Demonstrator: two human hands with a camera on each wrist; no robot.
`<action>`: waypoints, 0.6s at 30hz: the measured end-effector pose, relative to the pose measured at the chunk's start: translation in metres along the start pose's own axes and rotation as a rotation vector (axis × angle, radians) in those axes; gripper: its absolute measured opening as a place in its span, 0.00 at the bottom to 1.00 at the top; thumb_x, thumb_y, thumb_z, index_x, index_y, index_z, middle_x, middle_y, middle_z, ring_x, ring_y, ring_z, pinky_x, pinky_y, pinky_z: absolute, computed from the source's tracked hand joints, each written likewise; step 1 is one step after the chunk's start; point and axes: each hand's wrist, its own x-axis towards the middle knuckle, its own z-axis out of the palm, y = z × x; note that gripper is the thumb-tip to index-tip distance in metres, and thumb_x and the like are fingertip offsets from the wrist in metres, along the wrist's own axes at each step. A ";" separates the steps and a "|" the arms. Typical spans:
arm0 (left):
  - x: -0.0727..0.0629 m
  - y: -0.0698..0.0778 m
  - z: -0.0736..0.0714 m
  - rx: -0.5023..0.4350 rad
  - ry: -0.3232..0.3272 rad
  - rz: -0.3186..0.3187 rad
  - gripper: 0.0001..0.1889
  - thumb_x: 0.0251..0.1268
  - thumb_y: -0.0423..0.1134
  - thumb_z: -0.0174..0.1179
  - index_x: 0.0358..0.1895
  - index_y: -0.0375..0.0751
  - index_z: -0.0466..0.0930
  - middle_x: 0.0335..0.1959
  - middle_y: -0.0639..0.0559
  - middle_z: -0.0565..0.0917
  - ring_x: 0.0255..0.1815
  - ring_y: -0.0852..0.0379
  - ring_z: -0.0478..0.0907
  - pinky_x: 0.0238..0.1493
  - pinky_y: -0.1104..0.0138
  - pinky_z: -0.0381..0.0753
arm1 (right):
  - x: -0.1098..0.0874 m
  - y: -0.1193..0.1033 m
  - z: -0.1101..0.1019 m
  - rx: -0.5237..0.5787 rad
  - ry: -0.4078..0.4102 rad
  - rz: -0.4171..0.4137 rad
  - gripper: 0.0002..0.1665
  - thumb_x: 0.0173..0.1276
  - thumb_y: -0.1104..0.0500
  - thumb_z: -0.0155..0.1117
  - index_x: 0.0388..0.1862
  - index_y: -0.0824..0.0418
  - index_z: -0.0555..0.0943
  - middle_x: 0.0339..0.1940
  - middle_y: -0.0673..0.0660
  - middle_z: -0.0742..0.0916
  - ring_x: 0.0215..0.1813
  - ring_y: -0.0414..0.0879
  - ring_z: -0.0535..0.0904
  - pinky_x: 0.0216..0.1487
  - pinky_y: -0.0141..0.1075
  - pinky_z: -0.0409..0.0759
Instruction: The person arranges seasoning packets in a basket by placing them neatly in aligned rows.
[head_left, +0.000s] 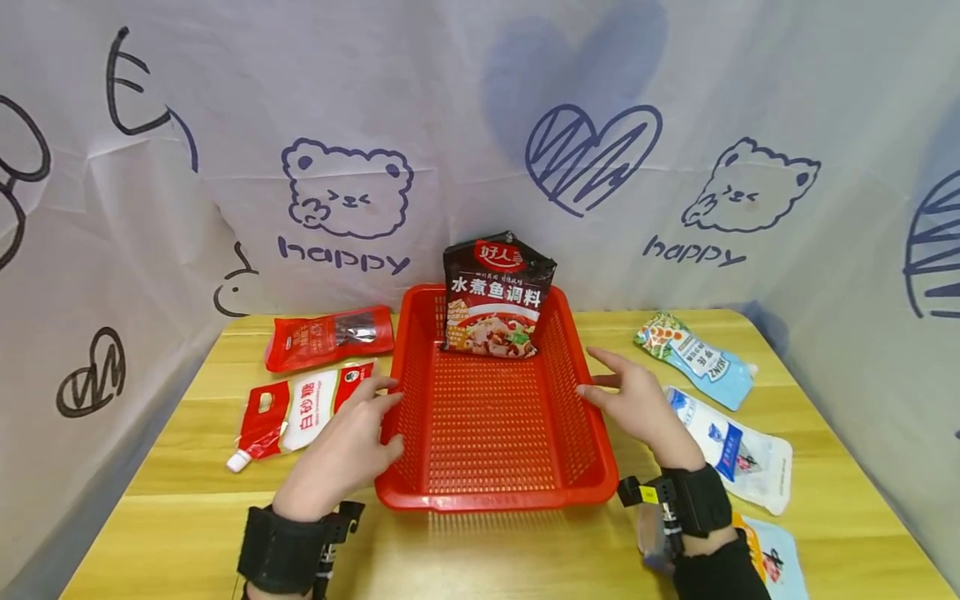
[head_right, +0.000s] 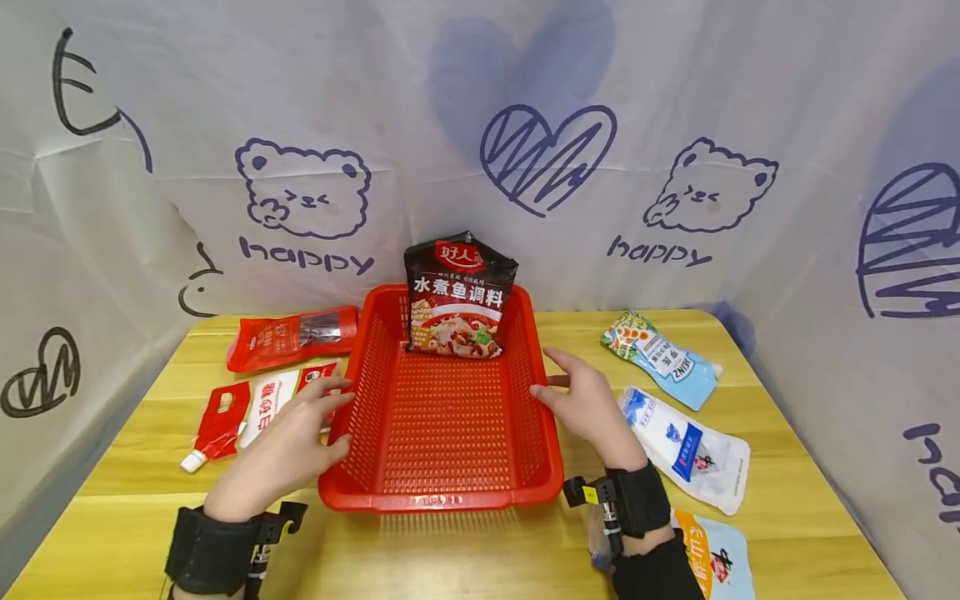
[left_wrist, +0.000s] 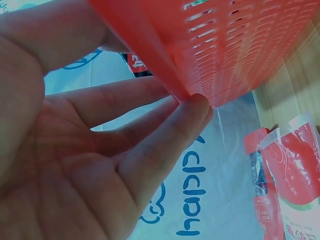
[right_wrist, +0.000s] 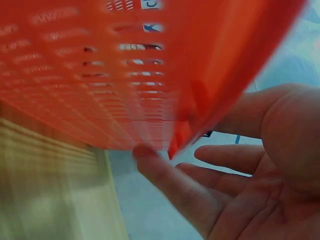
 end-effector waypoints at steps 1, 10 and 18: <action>0.000 0.000 0.000 -0.002 -0.001 0.001 0.28 0.61 0.29 0.68 0.65 0.23 0.77 0.72 0.37 0.70 0.63 0.41 0.75 0.49 0.57 0.87 | -0.001 0.002 0.002 0.012 0.005 0.008 0.38 0.75 0.61 0.67 0.79 0.66 0.66 0.69 0.73 0.78 0.60 0.66 0.84 0.47 0.49 0.89; 0.001 0.001 0.001 0.005 0.000 -0.018 0.27 0.60 0.29 0.69 0.64 0.24 0.78 0.72 0.38 0.70 0.61 0.42 0.76 0.50 0.55 0.87 | -0.010 0.003 0.012 0.132 0.017 0.025 0.33 0.79 0.63 0.61 0.80 0.64 0.67 0.53 0.73 0.87 0.45 0.57 0.90 0.37 0.42 0.90; -0.001 -0.002 -0.001 0.014 0.025 0.020 0.26 0.61 0.32 0.70 0.63 0.27 0.80 0.70 0.39 0.72 0.62 0.42 0.76 0.54 0.52 0.86 | -0.008 0.002 0.014 0.116 0.037 0.054 0.33 0.79 0.61 0.61 0.80 0.63 0.67 0.52 0.72 0.87 0.41 0.54 0.90 0.35 0.41 0.90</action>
